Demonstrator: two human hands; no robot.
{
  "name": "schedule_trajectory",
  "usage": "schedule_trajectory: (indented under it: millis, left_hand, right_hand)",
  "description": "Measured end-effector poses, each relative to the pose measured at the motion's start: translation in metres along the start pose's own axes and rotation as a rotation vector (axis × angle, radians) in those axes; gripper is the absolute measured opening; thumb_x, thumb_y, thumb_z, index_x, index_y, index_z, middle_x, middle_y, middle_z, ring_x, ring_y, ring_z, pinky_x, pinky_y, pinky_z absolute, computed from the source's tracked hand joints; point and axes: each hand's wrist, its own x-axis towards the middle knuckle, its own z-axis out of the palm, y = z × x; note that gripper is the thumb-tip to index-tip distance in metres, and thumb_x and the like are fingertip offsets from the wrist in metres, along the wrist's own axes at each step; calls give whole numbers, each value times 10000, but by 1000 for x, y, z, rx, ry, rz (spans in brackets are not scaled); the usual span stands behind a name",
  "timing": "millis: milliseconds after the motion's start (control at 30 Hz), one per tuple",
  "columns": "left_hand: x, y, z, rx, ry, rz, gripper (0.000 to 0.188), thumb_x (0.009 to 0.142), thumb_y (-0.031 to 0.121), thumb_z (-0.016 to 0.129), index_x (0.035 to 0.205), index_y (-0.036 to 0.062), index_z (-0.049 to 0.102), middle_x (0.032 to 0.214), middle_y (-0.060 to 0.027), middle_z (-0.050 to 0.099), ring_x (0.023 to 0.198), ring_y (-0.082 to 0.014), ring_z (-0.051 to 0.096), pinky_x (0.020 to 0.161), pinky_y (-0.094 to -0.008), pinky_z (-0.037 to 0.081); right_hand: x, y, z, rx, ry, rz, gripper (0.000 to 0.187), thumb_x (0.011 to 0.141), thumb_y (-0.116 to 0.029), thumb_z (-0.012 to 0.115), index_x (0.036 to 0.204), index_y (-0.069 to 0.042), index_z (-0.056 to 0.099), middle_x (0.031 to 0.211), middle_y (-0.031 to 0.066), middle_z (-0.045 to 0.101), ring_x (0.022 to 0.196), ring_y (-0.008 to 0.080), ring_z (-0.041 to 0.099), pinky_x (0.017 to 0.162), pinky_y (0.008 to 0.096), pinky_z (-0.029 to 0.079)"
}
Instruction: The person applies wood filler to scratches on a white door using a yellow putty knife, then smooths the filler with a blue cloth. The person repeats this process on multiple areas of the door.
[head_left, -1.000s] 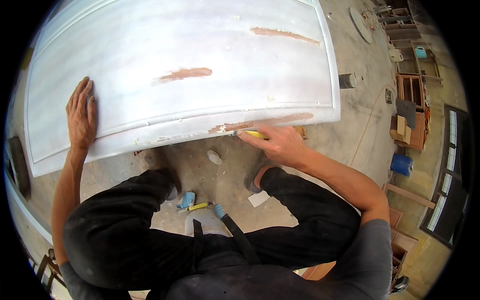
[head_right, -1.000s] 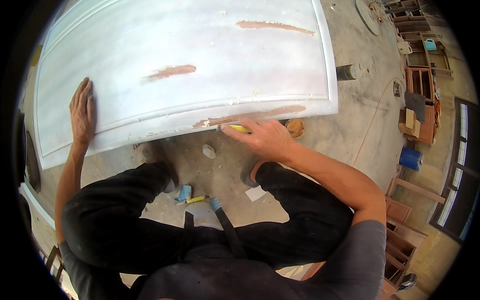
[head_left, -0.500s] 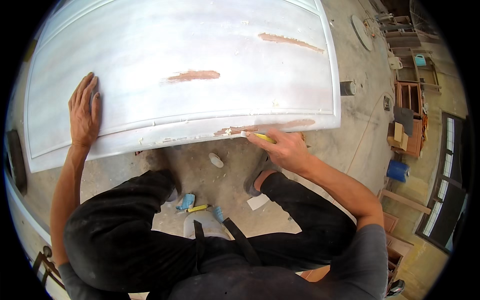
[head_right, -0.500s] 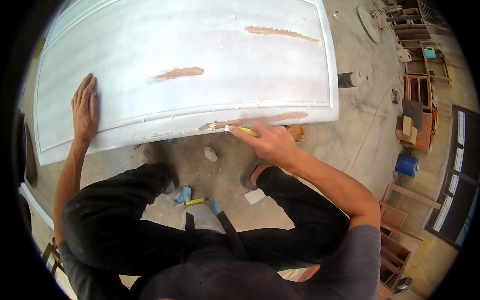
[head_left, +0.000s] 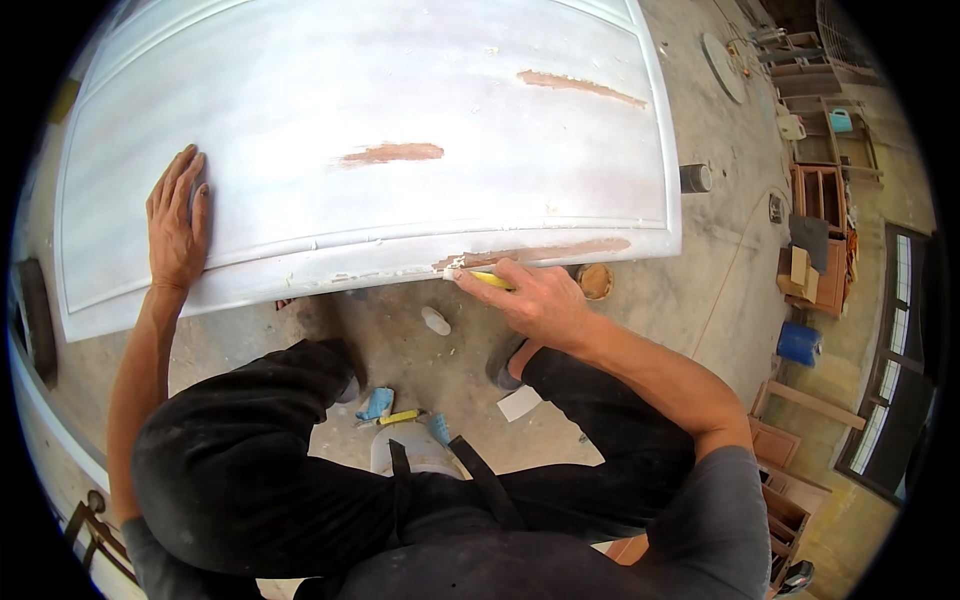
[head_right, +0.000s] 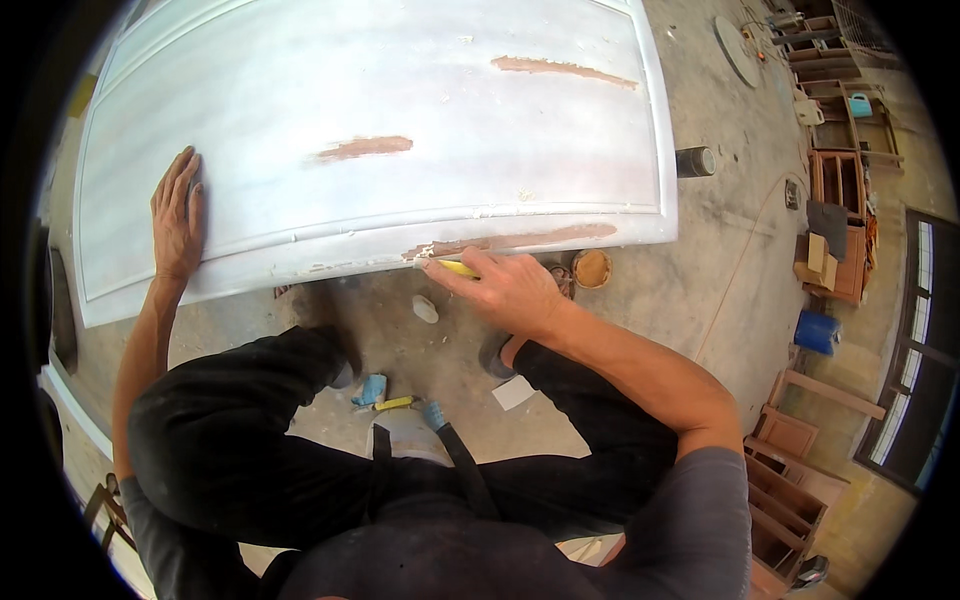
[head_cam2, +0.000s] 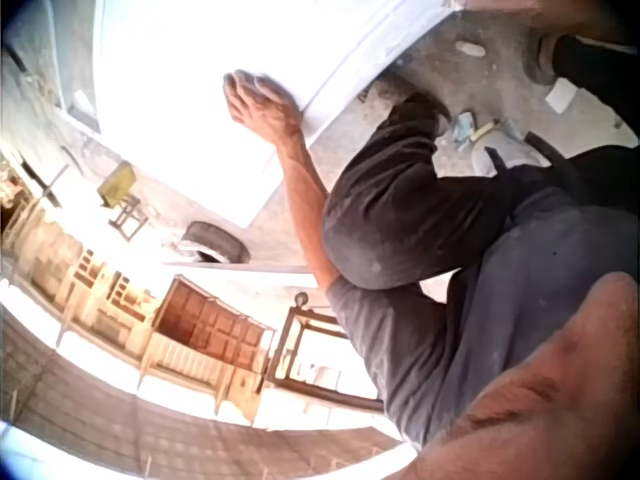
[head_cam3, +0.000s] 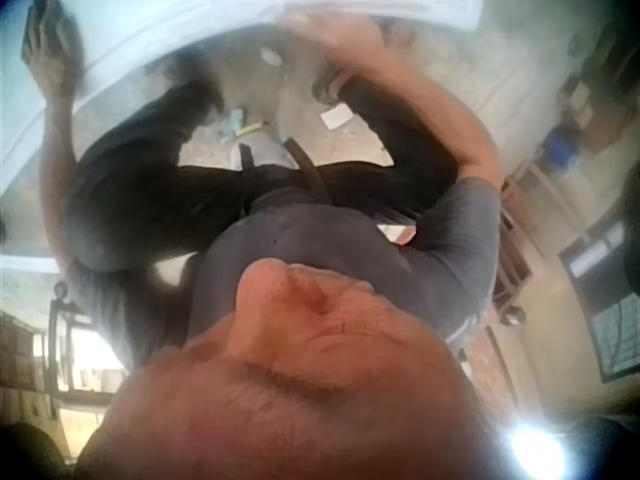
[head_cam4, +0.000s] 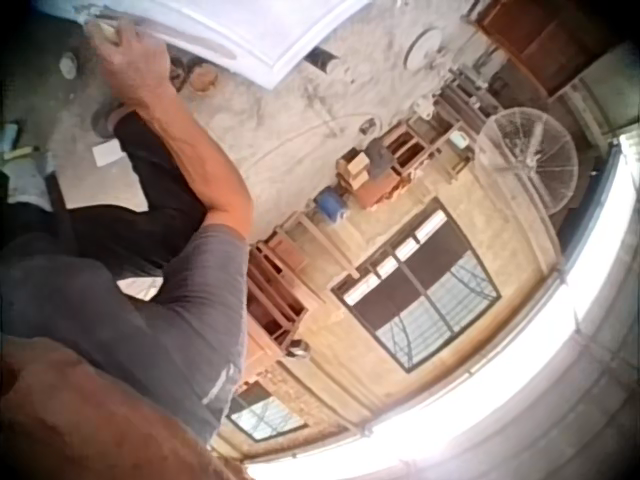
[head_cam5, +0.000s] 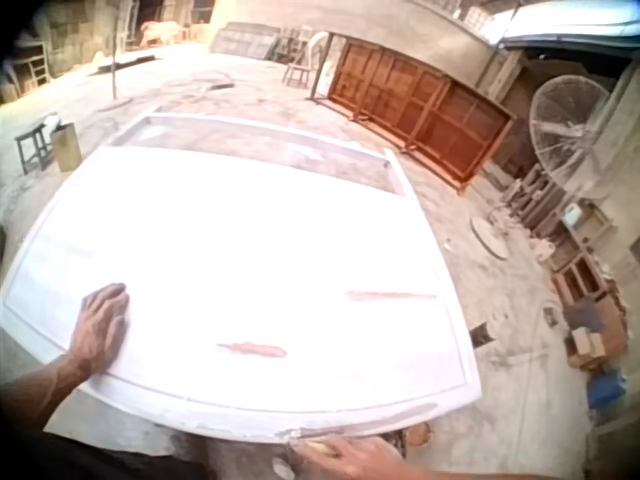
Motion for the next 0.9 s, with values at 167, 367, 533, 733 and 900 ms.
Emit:
schedule_trajectory:
  millis: [167,367,533,733,900]
  left_hand:
    - [2,1,0,-18,16,17,418,1108,228,477,1514,151,538,1600,-45,495,1502,-259,407,1261,-421,296]
    - [1,1,-2,0,21,15,419,1101,216,491,1511,143,539,1598,-48,497,1497,-264,413,1255,-420,303]
    - [2,4,-1,-32,14,1,418,1093,209,507,1504,139,543,1595,-50,500,1493,-268,416,1251,-421,306]
    - [1,4,-4,-39,22,4,419,1084,196,522,1498,134,548,1596,-56,498,1491,-270,419,1247,-425,310]
    - [3,7,-3,-41,3,-9,426,1081,187,518,1503,131,543,1601,-59,492,1495,-274,412,1253,-428,300]
  right_hand:
    - [-15,12,-13,-22,-17,62,731,753,-23,691,1440,-267,636,885,18,569,607,193,625,450,338,495]
    - [-10,6,-8,-28,-21,57,728,759,-34,693,1446,-265,626,888,22,553,600,197,613,457,337,492]
    - [-4,3,-2,-9,5,41,740,758,-34,693,1455,-271,618,874,23,549,621,203,618,467,342,495]
    - [-7,11,-17,13,-14,53,762,716,56,672,1413,-254,672,815,0,554,615,186,582,458,343,476]
    - [9,-7,-5,-6,-27,53,774,732,-9,695,1463,-252,617,888,26,564,637,211,620,487,353,508]
